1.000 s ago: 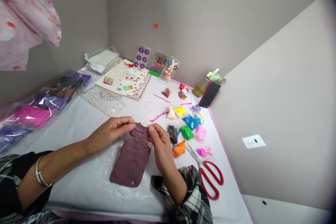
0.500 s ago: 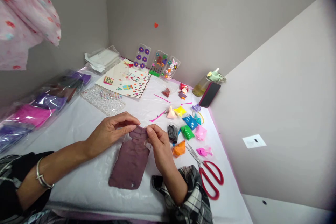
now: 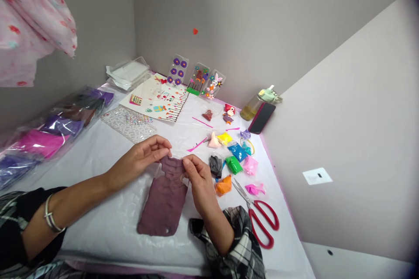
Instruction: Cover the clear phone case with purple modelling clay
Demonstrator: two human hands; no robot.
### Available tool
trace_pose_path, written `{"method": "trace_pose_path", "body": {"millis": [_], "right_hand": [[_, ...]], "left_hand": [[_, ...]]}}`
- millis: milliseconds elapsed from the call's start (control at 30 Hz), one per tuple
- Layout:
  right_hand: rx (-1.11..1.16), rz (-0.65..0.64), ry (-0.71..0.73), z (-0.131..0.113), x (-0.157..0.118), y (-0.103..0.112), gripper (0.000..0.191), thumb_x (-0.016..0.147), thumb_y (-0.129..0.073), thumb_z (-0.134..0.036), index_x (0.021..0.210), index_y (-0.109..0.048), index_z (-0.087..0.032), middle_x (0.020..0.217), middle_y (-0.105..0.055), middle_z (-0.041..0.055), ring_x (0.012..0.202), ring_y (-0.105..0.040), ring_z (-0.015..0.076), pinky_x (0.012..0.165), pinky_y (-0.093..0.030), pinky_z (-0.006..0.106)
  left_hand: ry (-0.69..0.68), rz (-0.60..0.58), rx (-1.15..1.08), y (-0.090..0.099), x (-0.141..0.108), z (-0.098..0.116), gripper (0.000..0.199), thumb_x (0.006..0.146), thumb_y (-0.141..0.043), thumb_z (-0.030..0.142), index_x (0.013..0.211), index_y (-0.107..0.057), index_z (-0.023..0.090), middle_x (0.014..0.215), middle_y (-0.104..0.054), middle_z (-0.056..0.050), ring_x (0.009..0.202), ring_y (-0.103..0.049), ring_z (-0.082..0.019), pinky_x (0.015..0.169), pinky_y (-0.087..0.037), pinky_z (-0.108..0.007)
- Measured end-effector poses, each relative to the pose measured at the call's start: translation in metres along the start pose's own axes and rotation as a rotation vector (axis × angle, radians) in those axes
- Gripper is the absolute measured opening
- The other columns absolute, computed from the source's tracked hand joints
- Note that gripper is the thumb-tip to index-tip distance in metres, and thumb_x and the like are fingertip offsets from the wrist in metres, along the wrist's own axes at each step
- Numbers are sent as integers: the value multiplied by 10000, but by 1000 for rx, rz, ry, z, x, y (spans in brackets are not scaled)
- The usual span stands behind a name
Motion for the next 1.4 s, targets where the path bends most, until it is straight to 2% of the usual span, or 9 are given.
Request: {"method": "trace_pose_path", "body": {"millis": [100, 233, 433, 567, 700, 933, 1100, 1300, 1400], "right_hand": [[13, -11, -11, 0, 0, -1, 314, 962, -575, -432, 764, -601, -190, 641, -523, -36, 618, -465, 134, 609, -353, 267], [13, -20, -17, -1, -1, -2, 316, 958, -584, -442, 766, -609, -191, 644, -533, -33, 625, -486, 139, 621, -373, 270], [13, -30, -22, -2, -1, -2, 325, 947, -589, -457, 761, -614, -191, 640, -545, -26, 621, -507, 145, 615, -390, 269], [-3, -30, -22, -2, -1, -2, 324, 949, -585, -456, 764, -614, -192, 635, -549, -29, 617, -510, 144, 615, -387, 268], [-17, -49, -17, -3, -2, -4, 309, 956, -579, -433, 769, -618, -190, 642, -547, -30, 619, -510, 138, 613, -392, 261], [-8, -54, -12, -2, -2, -3, 318, 960, -582, -449, 768, -617, -198, 634, -565, -30, 618, -525, 142, 616, -411, 262], [-16, -66, -18, -4, -2, -5, 336, 938, -596, -483, 747, -607, -206, 624, -553, -29, 608, -518, 147, 592, -423, 263], [-8, -80, -19, -5, -3, -5, 329, 949, -588, -467, 756, -603, -201, 627, -565, -25, 607, -529, 146, 607, -429, 262], [-9, -88, -30, -6, -3, -5, 324, 944, -595, -459, 753, -603, -197, 624, -555, -25, 600, -516, 143, 599, -424, 261]], "left_hand": [[68, -48, -43, -1, 0, -1, 330, 966, -551, 511, 886, -655, 208, 831, -636, 2, 818, -600, -189, 790, -483, -294], [32, -145, 114, 1, 0, -3, 360, 955, -574, 497, 772, -627, 192, 741, -582, 22, 750, -534, -173, 726, -430, -265], [14, -93, 213, 1, 0, -4, 399, 975, -536, 516, 766, -640, 193, 737, -602, 24, 759, -549, -179, 738, -431, -259], [54, -117, 124, -1, -1, -6, 358, 952, -583, 525, 868, -681, 191, 815, -644, 11, 810, -574, -187, 760, -451, -262], [74, -163, 62, 0, 0, -7, 320, 907, -669, 484, 812, -677, 179, 752, -605, 24, 742, -540, -161, 702, -425, -247], [145, -184, -91, -2, 0, -5, 350, 945, -616, 504, 822, -674, 181, 780, -662, 6, 752, -576, -170, 724, -446, -268], [128, -158, -53, -2, -1, -2, 266, 874, -705, 442, 799, -671, 189, 742, -611, 22, 728, -550, -164, 698, -426, -259], [185, -210, -173, -5, -2, 0, 347, 939, -609, 492, 777, -625, 186, 740, -633, 8, 702, -560, -166, 673, -442, -262], [200, -193, -176, -5, -1, -2, 356, 933, -614, 493, 757, -613, 183, 709, -602, 15, 678, -538, -160, 644, -434, -252]]}}
Point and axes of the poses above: each hand's wrist, its own x-axis towards the middle knuckle, its own y-axis out of the back of the hand, z = x × y, the point moved 1 cm from there along x, towards the middle knuckle
